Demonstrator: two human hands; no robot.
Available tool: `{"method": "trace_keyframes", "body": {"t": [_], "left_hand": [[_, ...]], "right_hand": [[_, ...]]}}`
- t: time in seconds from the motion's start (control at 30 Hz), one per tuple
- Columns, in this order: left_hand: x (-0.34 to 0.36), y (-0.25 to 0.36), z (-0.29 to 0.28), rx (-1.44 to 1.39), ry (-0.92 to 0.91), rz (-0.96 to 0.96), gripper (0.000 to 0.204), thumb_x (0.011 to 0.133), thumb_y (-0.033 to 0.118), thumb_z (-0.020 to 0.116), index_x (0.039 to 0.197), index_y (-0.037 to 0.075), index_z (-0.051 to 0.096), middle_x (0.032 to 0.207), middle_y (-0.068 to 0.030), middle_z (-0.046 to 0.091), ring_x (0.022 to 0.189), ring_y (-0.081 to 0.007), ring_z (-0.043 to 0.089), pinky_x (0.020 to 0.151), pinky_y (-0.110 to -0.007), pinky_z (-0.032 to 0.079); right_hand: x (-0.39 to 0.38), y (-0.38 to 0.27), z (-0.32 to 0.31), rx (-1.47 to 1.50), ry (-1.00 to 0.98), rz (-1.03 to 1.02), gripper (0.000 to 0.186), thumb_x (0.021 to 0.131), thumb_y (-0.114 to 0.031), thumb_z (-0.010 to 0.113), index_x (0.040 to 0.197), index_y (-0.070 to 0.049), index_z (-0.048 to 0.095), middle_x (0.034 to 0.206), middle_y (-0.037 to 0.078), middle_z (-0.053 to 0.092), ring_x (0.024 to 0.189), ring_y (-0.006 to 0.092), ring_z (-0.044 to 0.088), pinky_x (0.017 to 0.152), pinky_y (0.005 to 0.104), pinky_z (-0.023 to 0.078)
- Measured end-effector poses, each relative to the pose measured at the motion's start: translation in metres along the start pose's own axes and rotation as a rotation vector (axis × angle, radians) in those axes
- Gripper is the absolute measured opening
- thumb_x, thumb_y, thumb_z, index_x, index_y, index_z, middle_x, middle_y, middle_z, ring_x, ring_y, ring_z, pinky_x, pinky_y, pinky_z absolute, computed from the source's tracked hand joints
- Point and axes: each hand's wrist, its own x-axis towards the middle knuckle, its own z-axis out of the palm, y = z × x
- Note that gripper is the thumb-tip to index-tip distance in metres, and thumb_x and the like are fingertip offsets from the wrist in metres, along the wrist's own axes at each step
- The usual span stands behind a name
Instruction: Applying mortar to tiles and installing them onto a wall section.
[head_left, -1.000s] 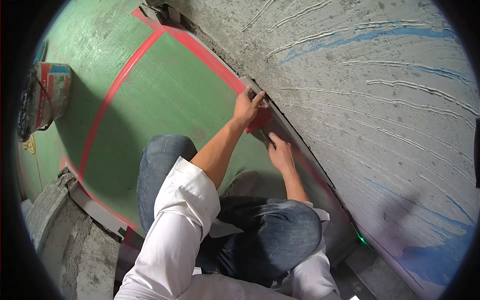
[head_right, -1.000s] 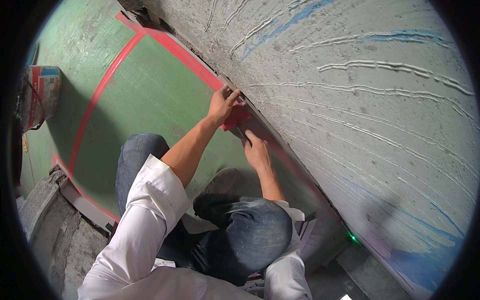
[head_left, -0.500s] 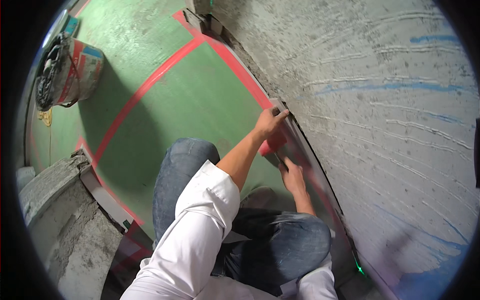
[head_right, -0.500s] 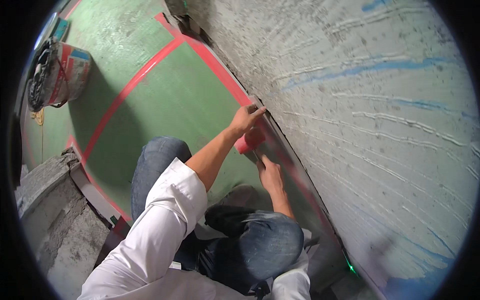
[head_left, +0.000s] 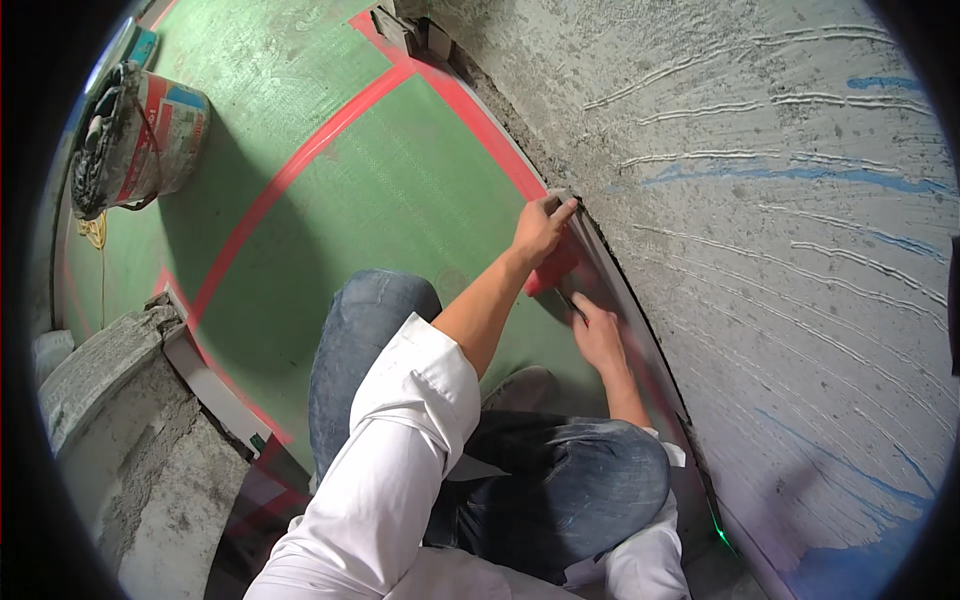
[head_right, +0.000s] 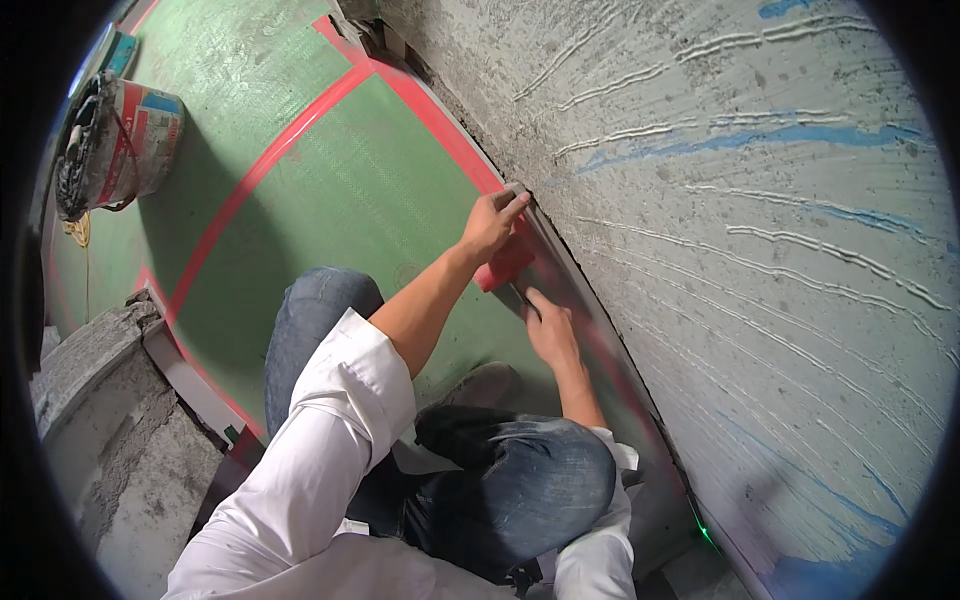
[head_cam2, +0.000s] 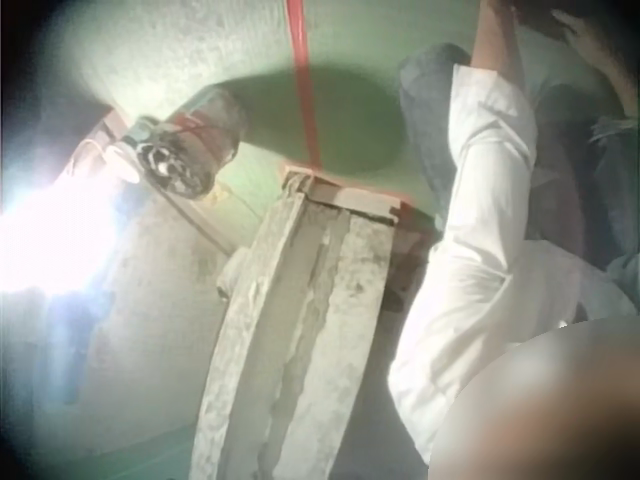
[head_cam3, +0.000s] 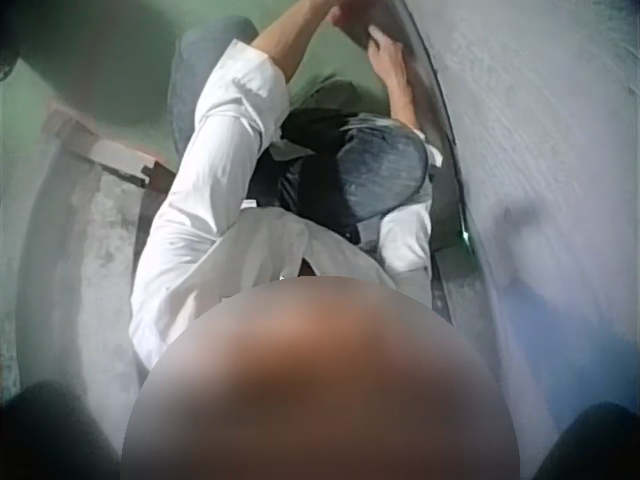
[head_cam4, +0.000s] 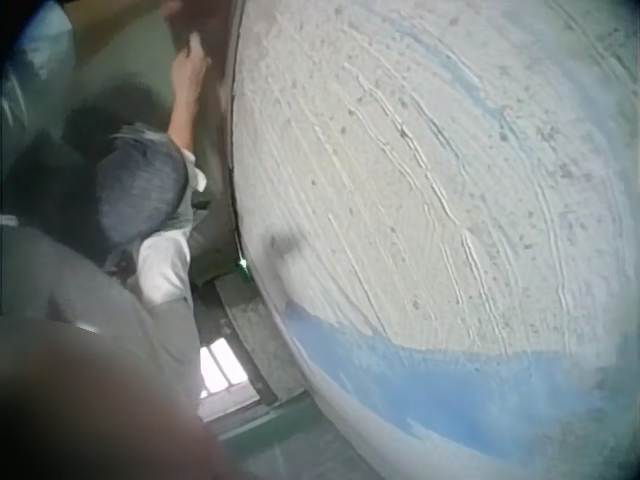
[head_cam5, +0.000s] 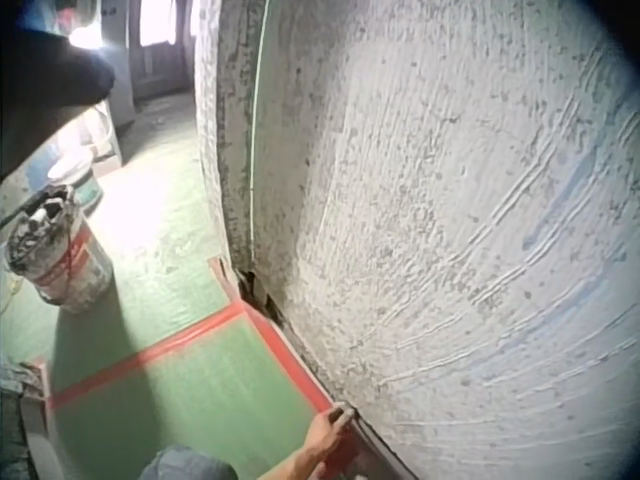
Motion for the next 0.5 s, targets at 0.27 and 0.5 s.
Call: {"method": "trace_keyframes", "body": {"t": [0.27, 0.5], "left_hand": [[0.003, -0.007, -0.001, -0.146, 0.033, -0.009, 0.035, 0.107, 0.029, 0.07, 0.098, -0.004, 0.066, 0.081, -0.0041, 0.065, 0.077, -0.0116, 0.063, 0.062, -0.032, 0.058], [0.0, -0.007, 0.008, -0.138, 0.032, -0.063, 0.04, 0.107, 0.035, 0.069, 0.1, -0.004, 0.067, 0.08, -0.0041, 0.067, 0.075, -0.0119, 0.065, 0.066, -0.034, 0.059]], "right_hand": [[0.007, -0.007, 0.0, 0.038, -0.003, 0.035, 0.038, 0.101, -0.013, 0.066, 0.137, -0.003, 0.067, 0.116, 0.033, 0.071, 0.118, 0.0485, 0.067, 0.097, 0.0502, 0.055], [0.005, -0.006, -0.008, 0.001, 0.013, 0.018, 0.04, 0.102, -0.017, 0.064, 0.139, -0.002, 0.067, 0.128, 0.028, 0.072, 0.12, 0.0465, 0.069, 0.105, 0.0487, 0.054]]}}
